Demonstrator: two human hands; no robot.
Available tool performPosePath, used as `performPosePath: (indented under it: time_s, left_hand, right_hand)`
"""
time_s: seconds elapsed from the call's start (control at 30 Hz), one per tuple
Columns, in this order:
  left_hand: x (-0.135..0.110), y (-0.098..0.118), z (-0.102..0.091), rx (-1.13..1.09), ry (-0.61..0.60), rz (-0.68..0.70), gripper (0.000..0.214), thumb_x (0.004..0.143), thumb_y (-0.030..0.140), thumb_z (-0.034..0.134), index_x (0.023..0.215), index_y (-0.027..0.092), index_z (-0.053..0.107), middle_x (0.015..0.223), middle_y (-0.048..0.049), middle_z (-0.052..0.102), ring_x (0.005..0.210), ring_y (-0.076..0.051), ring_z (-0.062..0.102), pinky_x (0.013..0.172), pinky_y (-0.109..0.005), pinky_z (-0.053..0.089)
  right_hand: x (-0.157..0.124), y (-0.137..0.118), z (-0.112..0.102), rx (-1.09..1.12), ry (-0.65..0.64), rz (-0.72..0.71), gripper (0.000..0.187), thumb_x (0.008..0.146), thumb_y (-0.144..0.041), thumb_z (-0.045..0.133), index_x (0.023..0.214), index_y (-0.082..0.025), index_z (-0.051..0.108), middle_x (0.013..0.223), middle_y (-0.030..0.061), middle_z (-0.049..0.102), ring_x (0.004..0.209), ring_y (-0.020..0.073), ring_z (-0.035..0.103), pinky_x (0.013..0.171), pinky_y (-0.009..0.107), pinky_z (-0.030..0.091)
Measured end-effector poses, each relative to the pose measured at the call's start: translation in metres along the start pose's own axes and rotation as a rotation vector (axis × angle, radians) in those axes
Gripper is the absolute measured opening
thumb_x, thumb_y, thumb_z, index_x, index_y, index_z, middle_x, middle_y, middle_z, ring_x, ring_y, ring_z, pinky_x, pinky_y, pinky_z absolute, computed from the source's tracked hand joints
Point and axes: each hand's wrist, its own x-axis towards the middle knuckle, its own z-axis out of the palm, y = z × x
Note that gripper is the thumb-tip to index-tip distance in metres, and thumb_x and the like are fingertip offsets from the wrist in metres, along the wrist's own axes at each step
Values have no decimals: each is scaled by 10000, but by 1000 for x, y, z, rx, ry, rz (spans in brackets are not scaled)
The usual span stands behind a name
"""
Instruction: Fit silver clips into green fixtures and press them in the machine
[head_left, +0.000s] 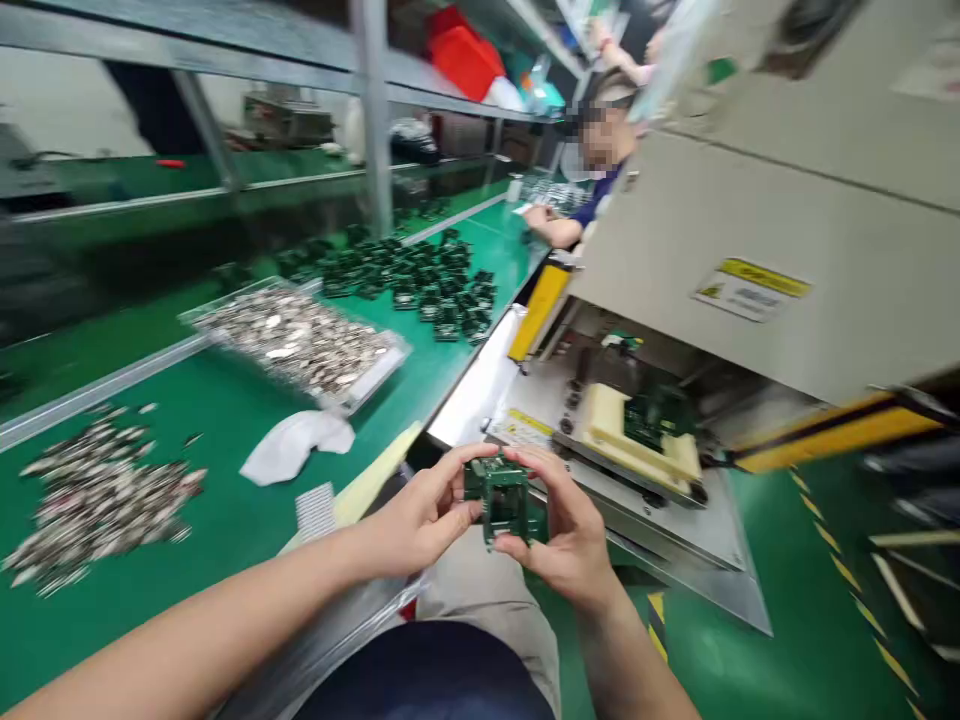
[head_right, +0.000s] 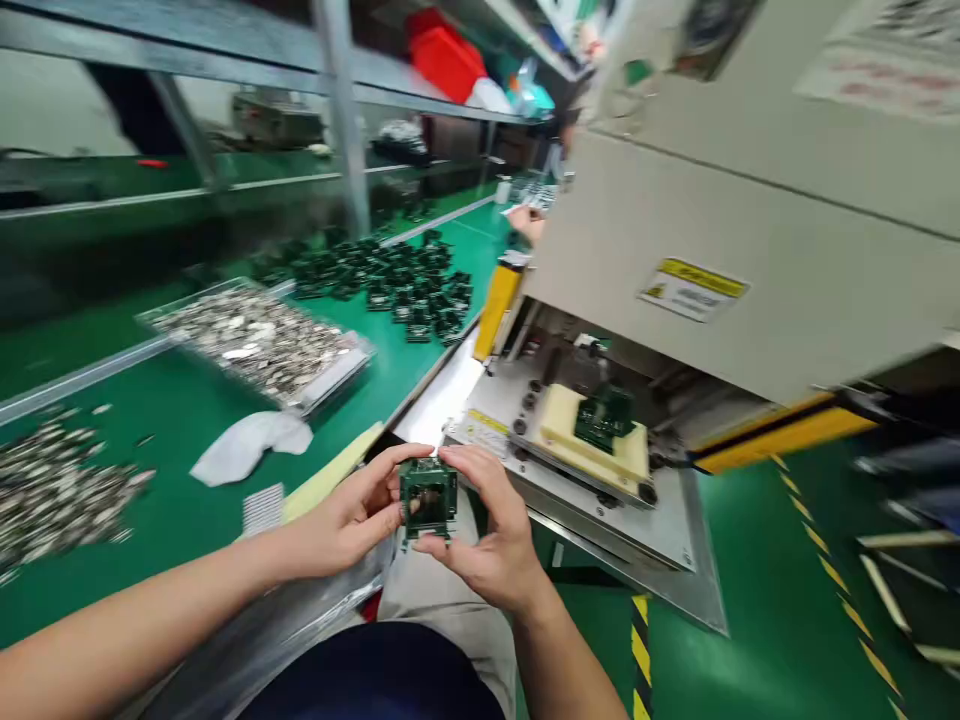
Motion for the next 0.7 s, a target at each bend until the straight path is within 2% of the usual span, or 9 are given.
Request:
performPosePath:
  time_s: [0.07,0.17,0.2,0.23,0.33,0.43,0.5,0.6,0.7]
  left_hand:
    - [47,13,11,101,-163,42,558,911,321,567,1421,240,356,1302,-128,603,1169,-251,608,976,-395,506]
    - [124,23,45,361,-133,211,680,798,382,705,1387,181,429,1437,-163,496,1349,-309,449,1129,-464,370]
    - [148,23,59,427,-120,248,735,757,392,742,1384,163,436,1455,-173,474,1372,-325,415,1148,-480,342]
    - [170,22,73,467,-118,255,773,722,389,770,1381,149,443,1457,-184,469,1375,-340,407,1149,-496,337]
    - [214,19,100,412,-98,136,772,663,359,810,1333,128,503,1340,-194,574,1267,-347,525,1079,-500,426]
    - [214,25,94,147,20,26,811,612,345,845,1318,117,520,1202,-172,641,1107,-286,632,1005,-449,505]
    - [189,32,70,32,68,2,810,601,336,850,1316,135,528,1200,-150,634,1115,-267,626,1027,-441,494]
    - [131,36,20,54,42,-70,664,628,353,831,1227,187,599,1208,-103,636,1151,-276,612,1093,-462,438]
    - [73,19,-24,94,15,-216,576,659,364,813,1179,222,613,1221,-93,635,1158,-303,617,1062,-466,473]
  right_hand:
    - [-17,-4,-46,-67,270,54,621,764,-412,798,1310,-238,558,1258,104,602,1202,298,550,1055,477,430]
    - [-42,-4,-107,-185,855,52,653,744,-329,813,1322,-215,531,1274,88,585,1210,268,547,1087,480,386]
    - [-47,-3,-123,-206,981,54,684,723,-309,824,1327,-208,519,1275,86,583,1213,265,545,1098,495,366]
    - [-51,0,-137,-212,1044,73,712,700,-301,836,1327,-201,513,1274,88,583,1215,268,543,1102,508,353]
    - [-48,9,-165,-184,990,197,710,672,-326,846,1290,-183,527,1273,115,587,1210,279,548,1077,512,383]
    - [-30,19,-176,-214,833,242,682,674,-389,830,1254,-191,531,1272,136,592,1195,288,560,1038,493,429]
    - [-13,24,-180,-305,659,296,667,671,-420,821,1234,-203,537,1246,133,612,1182,291,571,1038,492,429]
    - [12,29,-183,-423,362,438,630,697,-459,789,1227,-230,540,1210,107,640,1175,288,579,1055,494,411]
    - [27,31,-181,-456,229,506,657,699,-496,775,1247,-244,515,1193,97,656,1197,289,572,1058,486,412]
